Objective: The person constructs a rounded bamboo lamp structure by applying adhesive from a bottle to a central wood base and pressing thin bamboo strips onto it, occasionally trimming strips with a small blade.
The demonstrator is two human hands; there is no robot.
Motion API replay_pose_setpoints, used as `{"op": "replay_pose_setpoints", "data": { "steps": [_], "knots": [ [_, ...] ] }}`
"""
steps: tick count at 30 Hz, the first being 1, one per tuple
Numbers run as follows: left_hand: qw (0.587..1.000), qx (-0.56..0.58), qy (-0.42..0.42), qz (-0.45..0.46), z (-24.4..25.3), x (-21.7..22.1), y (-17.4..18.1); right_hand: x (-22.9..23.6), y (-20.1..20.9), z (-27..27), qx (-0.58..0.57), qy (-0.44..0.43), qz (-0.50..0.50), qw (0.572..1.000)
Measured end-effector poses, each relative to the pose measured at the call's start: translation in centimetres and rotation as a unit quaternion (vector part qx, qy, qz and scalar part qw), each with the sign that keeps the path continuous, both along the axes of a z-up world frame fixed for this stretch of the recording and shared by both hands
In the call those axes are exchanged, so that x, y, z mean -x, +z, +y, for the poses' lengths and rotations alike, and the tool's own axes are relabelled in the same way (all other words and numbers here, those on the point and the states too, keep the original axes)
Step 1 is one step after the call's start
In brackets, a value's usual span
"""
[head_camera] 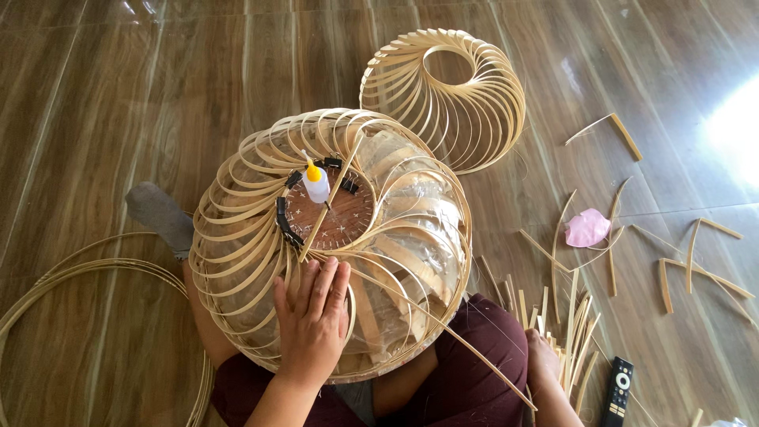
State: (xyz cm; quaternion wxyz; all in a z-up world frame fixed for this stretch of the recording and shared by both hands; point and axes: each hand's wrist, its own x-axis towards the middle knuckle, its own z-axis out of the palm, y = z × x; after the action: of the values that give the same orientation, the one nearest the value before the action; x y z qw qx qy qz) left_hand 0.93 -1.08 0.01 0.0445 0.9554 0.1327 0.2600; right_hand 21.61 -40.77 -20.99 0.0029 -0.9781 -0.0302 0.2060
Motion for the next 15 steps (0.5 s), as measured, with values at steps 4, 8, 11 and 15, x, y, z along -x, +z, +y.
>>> {"op": "replay_pose_setpoints", "data": {
  "steps": [4, 8, 11, 15],
  "knots": [
    [1.0, 0.014, -0.006, -0.01, 0.0, 0.1, -0.1, 0.3, 0.2, -0.4, 0.022, -0.006, -0.015, 1.0],
    [1.0, 0.016, -0.003, -0.014, -0.2, 0.2, -0.4, 0.6, 0.4, -1.2, -0.145, -0.176, -0.022, 0.973],
    [1.0, 0.014, -0.005, -0.018, -0.1, 0.1, -0.2, 0.2, 1.0, -2.5, -0.136, -0.088, -0.1, 0.982],
    [1.0, 0.025, -0.003, -0.003, -0.1, 0.3, -0.3, -1.4, 1.9, -4.1, -0.101, -0.069, -0.035, 0.992]
  ]
}}
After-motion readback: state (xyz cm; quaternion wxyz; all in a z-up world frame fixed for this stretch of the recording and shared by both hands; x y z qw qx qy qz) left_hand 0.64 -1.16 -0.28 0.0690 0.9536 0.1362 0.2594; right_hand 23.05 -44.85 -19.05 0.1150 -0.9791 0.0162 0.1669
